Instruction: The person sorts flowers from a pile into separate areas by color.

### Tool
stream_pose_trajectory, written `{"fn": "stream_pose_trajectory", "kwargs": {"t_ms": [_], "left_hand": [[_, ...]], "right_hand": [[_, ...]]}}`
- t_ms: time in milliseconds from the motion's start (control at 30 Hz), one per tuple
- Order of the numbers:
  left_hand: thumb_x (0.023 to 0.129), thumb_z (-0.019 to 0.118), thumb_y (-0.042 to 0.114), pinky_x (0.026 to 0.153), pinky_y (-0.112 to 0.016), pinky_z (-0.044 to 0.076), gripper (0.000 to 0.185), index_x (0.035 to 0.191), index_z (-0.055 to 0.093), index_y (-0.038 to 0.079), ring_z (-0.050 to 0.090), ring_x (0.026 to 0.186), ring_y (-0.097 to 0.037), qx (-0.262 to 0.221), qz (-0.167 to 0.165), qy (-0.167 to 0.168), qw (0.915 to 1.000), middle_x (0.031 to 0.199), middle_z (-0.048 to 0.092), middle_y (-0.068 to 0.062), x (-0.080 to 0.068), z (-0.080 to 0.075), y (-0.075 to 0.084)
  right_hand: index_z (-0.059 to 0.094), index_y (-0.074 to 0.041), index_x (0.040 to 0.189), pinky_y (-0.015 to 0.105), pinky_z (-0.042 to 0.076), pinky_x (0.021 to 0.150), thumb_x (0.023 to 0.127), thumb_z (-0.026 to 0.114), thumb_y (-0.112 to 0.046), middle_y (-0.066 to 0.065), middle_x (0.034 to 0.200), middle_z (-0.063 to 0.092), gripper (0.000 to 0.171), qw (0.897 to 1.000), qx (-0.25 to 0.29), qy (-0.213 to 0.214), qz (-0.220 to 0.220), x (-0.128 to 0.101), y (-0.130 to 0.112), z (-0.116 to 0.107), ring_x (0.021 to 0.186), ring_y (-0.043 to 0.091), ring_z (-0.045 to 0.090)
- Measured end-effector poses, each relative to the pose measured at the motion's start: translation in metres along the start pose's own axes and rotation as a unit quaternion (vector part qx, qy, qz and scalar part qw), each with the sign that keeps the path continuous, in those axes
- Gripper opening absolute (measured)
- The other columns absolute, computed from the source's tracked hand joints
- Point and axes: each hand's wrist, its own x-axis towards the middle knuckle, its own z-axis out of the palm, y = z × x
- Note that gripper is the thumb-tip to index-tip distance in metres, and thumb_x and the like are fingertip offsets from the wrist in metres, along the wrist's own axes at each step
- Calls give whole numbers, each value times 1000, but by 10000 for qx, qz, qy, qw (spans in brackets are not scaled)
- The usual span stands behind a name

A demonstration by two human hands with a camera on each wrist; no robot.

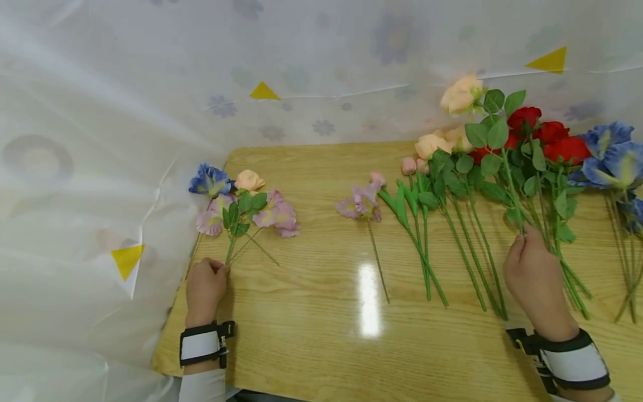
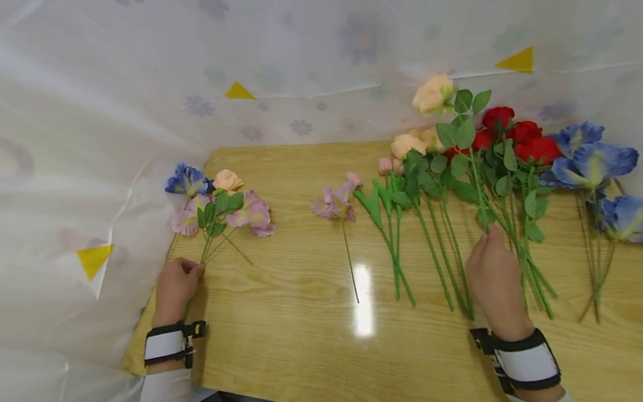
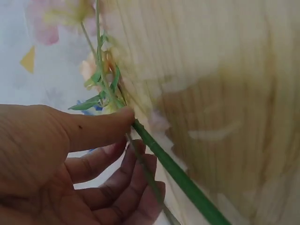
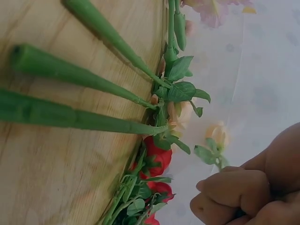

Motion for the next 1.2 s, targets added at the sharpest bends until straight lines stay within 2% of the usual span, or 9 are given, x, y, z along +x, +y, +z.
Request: {"fn": "stream_pose_trajectory", "kwargs": {"t_ms": [133, 300, 400, 533, 667, 933, 1000, 1100, 1200], "left_hand": [[98, 54, 5, 62, -49, 44, 12, 94, 56, -5, 58, 72, -37, -300, 140, 313, 9990, 83, 59, -21, -6, -1, 3], [102, 44, 3, 60, -49, 45, 15, 105, 55, -7, 62, 72, -38, -765, 343, 811, 9932, 84, 64, -22, -9, -3, 13], [103, 44, 5, 61, -47, 48, 21, 111, 59, -8, 65, 74, -37, -1003, 606, 1159, 9863, 87, 68, -21, -9, -3, 21], [104, 45, 11, 64, -28, 49, 27, 115, 61, -8, 64, 76, -30, -1786, 856, 1357, 9708, 94, 69, -18, -10, -4, 37], [105, 41, 11, 67, -13, 45, 30, 119, 56, -11, 60, 77, -18, -2934, 1087, 1184, 9424, 95, 65, -17, -10, -7, 59], [105, 35, 8, 68, -18, 44, 26, 114, 48, -13, 51, 77, -11, -4279, 1331, 383, 8932, 93, 54, -8, -13, -7, 101], [105, 35, 8, 67, -19, 45, 25, 114, 47, -12, 52, 76, -12, -4663, 1384, 69, 8737, 92, 54, -9, -16, -7, 111], [106, 37, 8, 69, -22, 49, 23, 114, 46, -11, 60, 78, -14, -5057, 1635, -277, 8466, 92, 59, -14, -21, -8, 125], [105, 40, 8, 73, -28, 53, 22, 116, 46, -10, 67, 83, -20, -5221, 2046, -476, 8266, 96, 64, -23, -26, -8, 140]], "right_hand": [[19, 18, 145, 29, 23, 29, 106, 19, -12, 5, 41, 36, 49, 9993, -126, -348, -65, 0, 2, 3, 28, 17, 29], [20, 13, 148, 27, 23, 30, 104, 23, -9, 5, 46, 36, 50, 9980, -237, -519, -286, 0, 3, 5, 31, 17, 28], [26, 14, 146, 28, 23, 33, 102, 31, -4, 19, 61, 45, 48, 9977, -326, -468, -373, 0, 4, 6, 37, 19, 31], [38, 17, 138, 31, 25, 38, 97, 47, 1, 34, 87, 50, 45, 9967, -459, -290, -595, 0, 5, 9, 47, 25, 39], [49, 19, 128, 32, 30, 42, 93, 57, 1, 31, 88, 53, 40, 9962, -522, -145, -685, -2, 6, 11, 58, 31, 47], [52, 17, 125, 38, 39, 45, 87, 70, -6, 30, 96, 55, 48, 9964, -563, -277, -569, -4, 6, 13, 66, 36, 55], [54, 16, 125, 39, 39, 46, 88, 71, -8, 30, 98, 56, 47, 9964, -532, -106, -655, -3, 2, 15, 68, 37, 54], [57, 11, 125, 37, 38, 51, 91, 68, -10, 25, 98, 56, 42, 9966, -172, 12, -811, 0, -12, 17, 75, 35, 53], [60, 6, 123, 26, 40, 57, 94, 64, -10, 17, 96, 56, 33, 9919, 555, -7, -1140, 2, -35, 21, 79, 26, 53]]}}
